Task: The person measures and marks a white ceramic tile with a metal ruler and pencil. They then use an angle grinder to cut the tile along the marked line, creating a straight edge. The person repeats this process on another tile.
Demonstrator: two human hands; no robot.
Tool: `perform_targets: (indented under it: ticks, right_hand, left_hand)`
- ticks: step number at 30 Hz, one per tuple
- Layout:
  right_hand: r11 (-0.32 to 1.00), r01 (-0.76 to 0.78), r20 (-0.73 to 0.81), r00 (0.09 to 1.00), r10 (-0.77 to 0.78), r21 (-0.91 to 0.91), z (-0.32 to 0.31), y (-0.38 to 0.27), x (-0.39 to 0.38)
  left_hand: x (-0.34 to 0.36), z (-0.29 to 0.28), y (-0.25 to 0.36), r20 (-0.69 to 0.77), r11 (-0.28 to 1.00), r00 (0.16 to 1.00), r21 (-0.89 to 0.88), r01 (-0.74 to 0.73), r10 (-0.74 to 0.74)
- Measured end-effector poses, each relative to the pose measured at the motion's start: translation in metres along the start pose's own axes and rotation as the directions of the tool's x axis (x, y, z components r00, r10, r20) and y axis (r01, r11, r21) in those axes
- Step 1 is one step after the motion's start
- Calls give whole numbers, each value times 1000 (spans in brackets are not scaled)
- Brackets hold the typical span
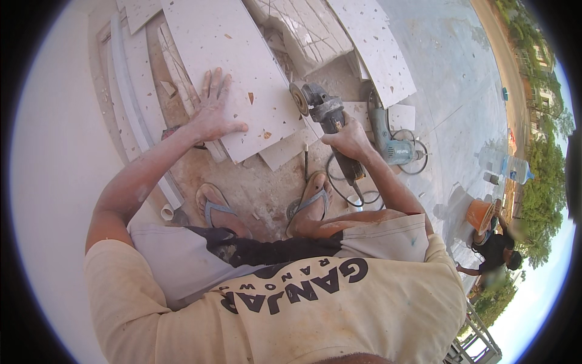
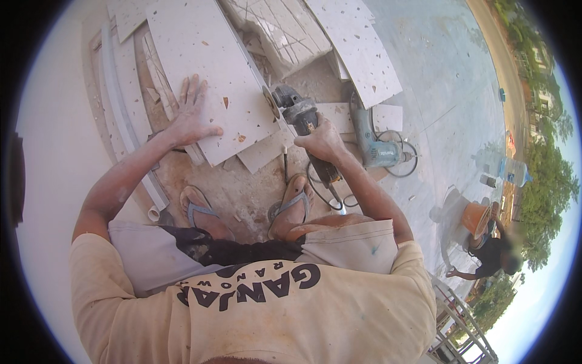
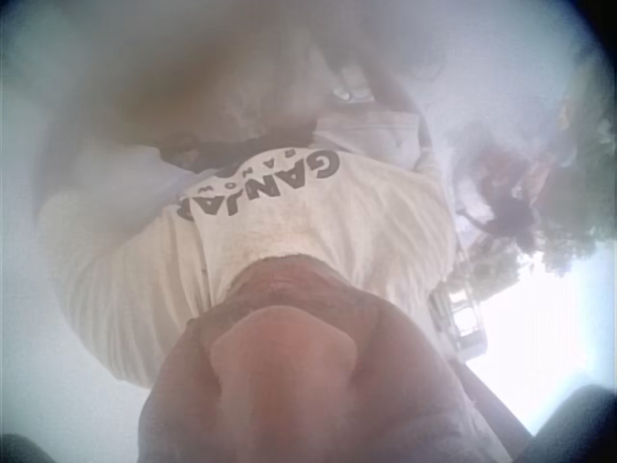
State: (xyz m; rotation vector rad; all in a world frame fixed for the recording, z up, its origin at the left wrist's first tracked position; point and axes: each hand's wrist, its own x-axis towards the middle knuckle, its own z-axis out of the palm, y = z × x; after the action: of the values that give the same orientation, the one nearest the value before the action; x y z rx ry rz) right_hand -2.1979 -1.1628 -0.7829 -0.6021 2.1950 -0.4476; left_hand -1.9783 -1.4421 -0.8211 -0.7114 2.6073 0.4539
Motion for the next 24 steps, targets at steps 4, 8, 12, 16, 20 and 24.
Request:
perform_targets:
  ticks: [4,8,12,16,20,24]
  right_hand:
    - [1000,9,-54,999,-8,16,2,0,1]
    - [1000,13,-51,999,-12,15,3,0,3]
    - [1000,6,-53,999,-5,18,6,4,6]
    - [1000,-10,5,1000,10,14,2,-2,6]
    - [1000,-22,3,1000,22,4,2,-3,6]
    - [999,-32,19,999,32,3,-3,-12,3]
  left_hand:
    - [-1,-2,1,-16,1000,1000,-7,-18,18]
    - [2,7,-6,-37,1000,999,9,-22,23]
    - [1,4,-4,-29,1000,999,-4,-31,31]
    - [0,0,-1,-9,1000,1000,-4,-19,19]
    - [0,1,-2,-7,1000,1000,-2,-19,19]
    - [0,2,-4,-10,1000,1000,-16,-26,26]
